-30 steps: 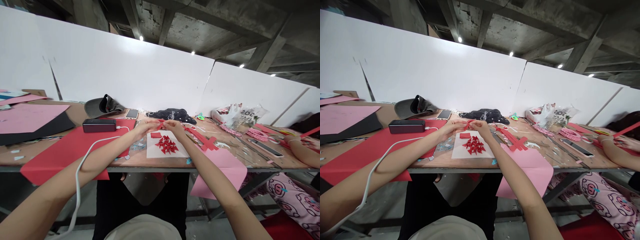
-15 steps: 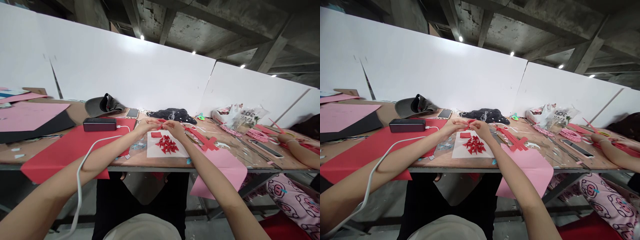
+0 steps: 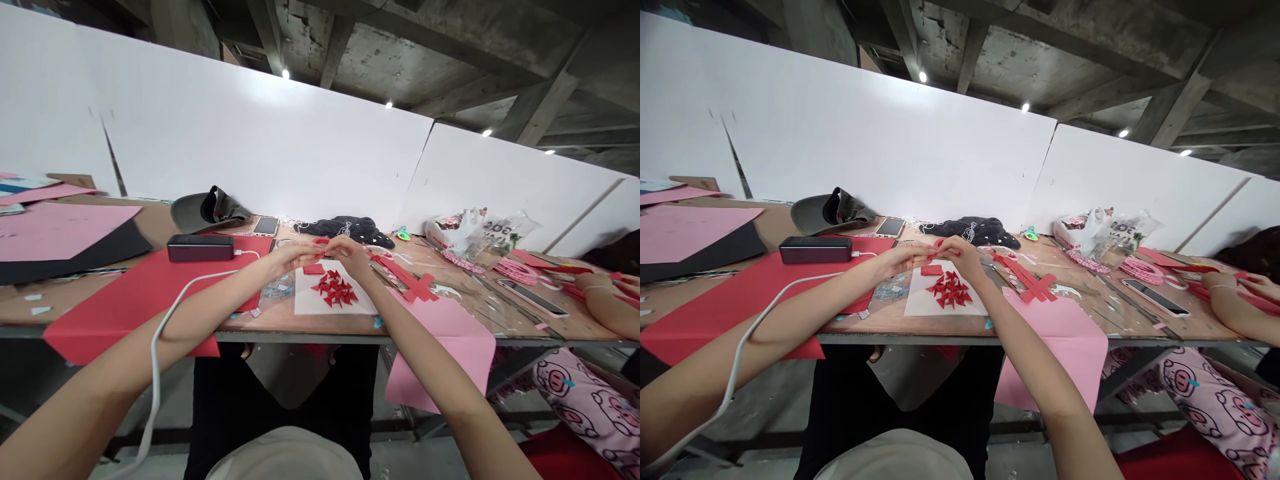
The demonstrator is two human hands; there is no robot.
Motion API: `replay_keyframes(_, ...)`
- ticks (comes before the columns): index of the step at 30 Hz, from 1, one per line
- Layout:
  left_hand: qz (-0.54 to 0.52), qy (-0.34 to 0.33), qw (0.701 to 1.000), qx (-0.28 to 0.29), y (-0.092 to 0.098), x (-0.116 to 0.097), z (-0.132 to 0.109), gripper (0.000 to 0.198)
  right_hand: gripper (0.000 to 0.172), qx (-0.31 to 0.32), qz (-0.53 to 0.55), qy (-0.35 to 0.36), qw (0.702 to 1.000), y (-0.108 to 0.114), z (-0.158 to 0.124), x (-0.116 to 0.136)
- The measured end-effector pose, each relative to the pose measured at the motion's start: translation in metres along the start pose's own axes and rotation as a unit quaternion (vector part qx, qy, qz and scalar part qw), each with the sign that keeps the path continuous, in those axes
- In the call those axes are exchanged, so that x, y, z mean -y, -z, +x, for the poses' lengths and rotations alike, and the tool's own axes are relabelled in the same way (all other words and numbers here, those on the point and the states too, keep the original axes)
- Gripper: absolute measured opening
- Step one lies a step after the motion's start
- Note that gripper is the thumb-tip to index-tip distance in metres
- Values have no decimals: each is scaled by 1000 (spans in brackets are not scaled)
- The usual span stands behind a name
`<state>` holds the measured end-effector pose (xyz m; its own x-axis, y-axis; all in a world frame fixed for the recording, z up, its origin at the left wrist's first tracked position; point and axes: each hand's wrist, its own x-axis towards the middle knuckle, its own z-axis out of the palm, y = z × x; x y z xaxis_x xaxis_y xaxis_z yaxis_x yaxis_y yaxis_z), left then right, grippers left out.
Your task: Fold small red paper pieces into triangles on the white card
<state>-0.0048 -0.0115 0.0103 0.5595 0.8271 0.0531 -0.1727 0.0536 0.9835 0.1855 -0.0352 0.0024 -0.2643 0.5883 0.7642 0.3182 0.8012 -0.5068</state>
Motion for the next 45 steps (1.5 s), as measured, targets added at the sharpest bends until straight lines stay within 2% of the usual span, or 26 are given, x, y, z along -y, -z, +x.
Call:
replay_keyframes(5,24,-13,999,-28,4,4,1,27,2,18,45,-68,997,-5,-1,-2)
replay_keyframes(12,117,-99,987,-55,-1,2,-2,29,14,23,102,-152,983,-7,-2,-4)
replay_keyframes(24,211,-198,957,-2,6,15,11,24,25,26,163,-201,966,-4,-2,-8)
replay_keyframes(29,229,-194,954,-13,6,19,13,20,28,26,152,-227,962,-5,-1,-10)
replay_keyframes(33,170,-141,975,15,5,14,9,23,27,28,154,-235,959,-4,0,-9)
replay_keyframes(37,125,-98,987,-3,3,11,4,28,25,22,159,-218,963,-5,-2,-6)
replay_keyframes(42,112,-110,987,-21,1,12,4,31,25,52,58,-178,981,-8,-3,-5)
replay_keyframes(45,126,-121,984,-31,1,13,6,34,24,38,-10,-142,989,-9,-3,-9)
